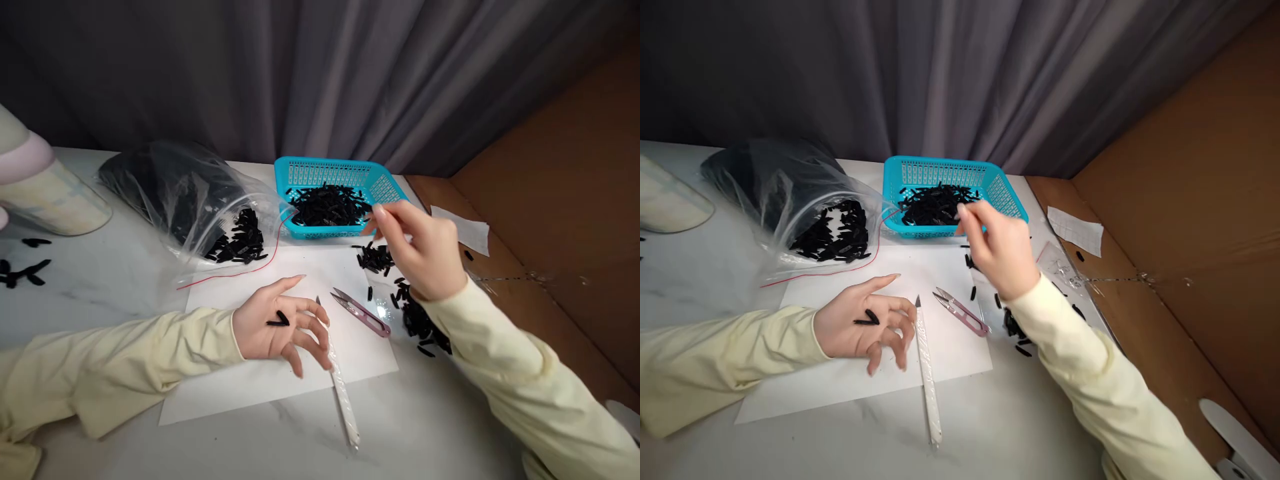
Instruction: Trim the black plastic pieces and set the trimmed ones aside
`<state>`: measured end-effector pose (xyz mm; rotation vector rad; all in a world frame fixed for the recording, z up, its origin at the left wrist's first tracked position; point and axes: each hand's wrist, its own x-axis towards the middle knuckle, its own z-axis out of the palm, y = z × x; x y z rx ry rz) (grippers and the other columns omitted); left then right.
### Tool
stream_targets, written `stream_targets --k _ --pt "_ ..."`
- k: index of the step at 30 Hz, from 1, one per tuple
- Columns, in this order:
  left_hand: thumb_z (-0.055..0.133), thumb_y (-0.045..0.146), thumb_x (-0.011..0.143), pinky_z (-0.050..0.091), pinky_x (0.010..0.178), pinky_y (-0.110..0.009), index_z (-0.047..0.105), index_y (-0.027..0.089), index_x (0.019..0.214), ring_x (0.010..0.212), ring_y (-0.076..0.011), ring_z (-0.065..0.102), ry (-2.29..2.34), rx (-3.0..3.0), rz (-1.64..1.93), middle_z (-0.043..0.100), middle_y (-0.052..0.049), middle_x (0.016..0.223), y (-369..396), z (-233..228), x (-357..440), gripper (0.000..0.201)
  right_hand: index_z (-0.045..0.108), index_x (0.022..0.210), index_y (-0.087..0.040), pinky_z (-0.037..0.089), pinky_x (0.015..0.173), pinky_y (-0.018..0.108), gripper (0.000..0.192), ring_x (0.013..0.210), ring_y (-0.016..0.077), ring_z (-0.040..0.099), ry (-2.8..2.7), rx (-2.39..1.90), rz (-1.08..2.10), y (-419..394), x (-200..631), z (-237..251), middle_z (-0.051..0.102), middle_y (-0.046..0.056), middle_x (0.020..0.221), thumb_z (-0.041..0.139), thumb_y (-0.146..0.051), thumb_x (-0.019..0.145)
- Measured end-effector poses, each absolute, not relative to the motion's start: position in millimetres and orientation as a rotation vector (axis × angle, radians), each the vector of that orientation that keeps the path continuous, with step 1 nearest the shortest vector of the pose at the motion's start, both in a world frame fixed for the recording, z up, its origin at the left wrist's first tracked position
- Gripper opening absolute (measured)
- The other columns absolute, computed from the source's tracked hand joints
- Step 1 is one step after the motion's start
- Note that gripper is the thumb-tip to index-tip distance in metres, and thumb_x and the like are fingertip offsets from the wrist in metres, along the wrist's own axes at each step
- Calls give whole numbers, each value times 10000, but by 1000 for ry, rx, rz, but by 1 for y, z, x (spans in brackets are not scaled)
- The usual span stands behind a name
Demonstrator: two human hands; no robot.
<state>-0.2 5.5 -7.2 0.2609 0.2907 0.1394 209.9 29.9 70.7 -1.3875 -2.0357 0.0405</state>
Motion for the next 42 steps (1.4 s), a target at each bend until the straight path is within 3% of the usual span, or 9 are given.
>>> stream_targets --k 4,6,12,20,28,32,36,39,42 --pt "406 527 818 498 762 -365 556 25 934 1014 -357 581 317 100 207 638 -209 950 8 -9 -1 537 587 903 -139 414 636 304 92 737 220 575 -2247 -1520 -51 46 193 77 644 77 775 542 -174 831" --pt "432 517 810 459 836 -373 568 22 924 1007 -343 587 334 72 231 644 -207 957 7 -8 0 525 586 871 -138 434 678 315 73 788 219 561 -2382 -1324 134 26 175 69 631 80 808 525 -164 839" --pt "363 548 824 479 694 -338 597 115 740 630 -201 627 449 -24 276 640 -73 623 5 -6 5 499 509 895 -139 459 671 327 89 796 207 500 -2454 -1204 579 -29 134 33 545 99 874 517 -103 814" --pt "412 619 775 462 735 -333 607 89 717 637 -207 624 458 58 201 639 -107 607 4 -10 5 567 415 788 -170 420 614 308 140 717 183 450 -2381 -1041 757 -27 141 20 484 68 795 372 -37 788" --pt "505 633 717 465 780 -337 621 60 742 681 -213 641 390 87 172 655 -121 662 4 -16 5 585 478 1075 -152 449 731 351 289 856 209 507 -2397 -1000 887 -36 148 30 521 114 948 347 -59 835" --pt "533 585 732 448 852 -357 617 43 855 796 -237 651 384 153 182 661 -117 758 5 -12 5 562 527 964 -184 443 710 293 190 799 164 516 -2128 -1043 956 -42 159 34 542 72 884 368 -113 888" --pt "528 442 804 449 878 -353 604 59 917 829 -205 652 447 280 215 659 -81 813 2 -7 5 407 551 753 -183 436 627 264 99 663 141 525 -1721 -1269 1124 -49 168 28 578 18 713 615 -247 792" --pt "569 434 782 503 754 -307 595 80 928 783 -198 663 482 484 211 669 -93 836 -2 -5 5 384 510 604 -175 434 577 255 272 600 128 519 -1391 -1291 1250 -51 171 22 561 -2 630 740 -307 663" --pt "542 575 743 447 412 -223 573 109 806 443 -118 557 542 698 240 628 -44 618 -6 -3 6 472 448 507 -166 414 552 245 380 559 108 477 -1255 -1282 1230 -50 172 19 520 -19 584 798 -297 574"
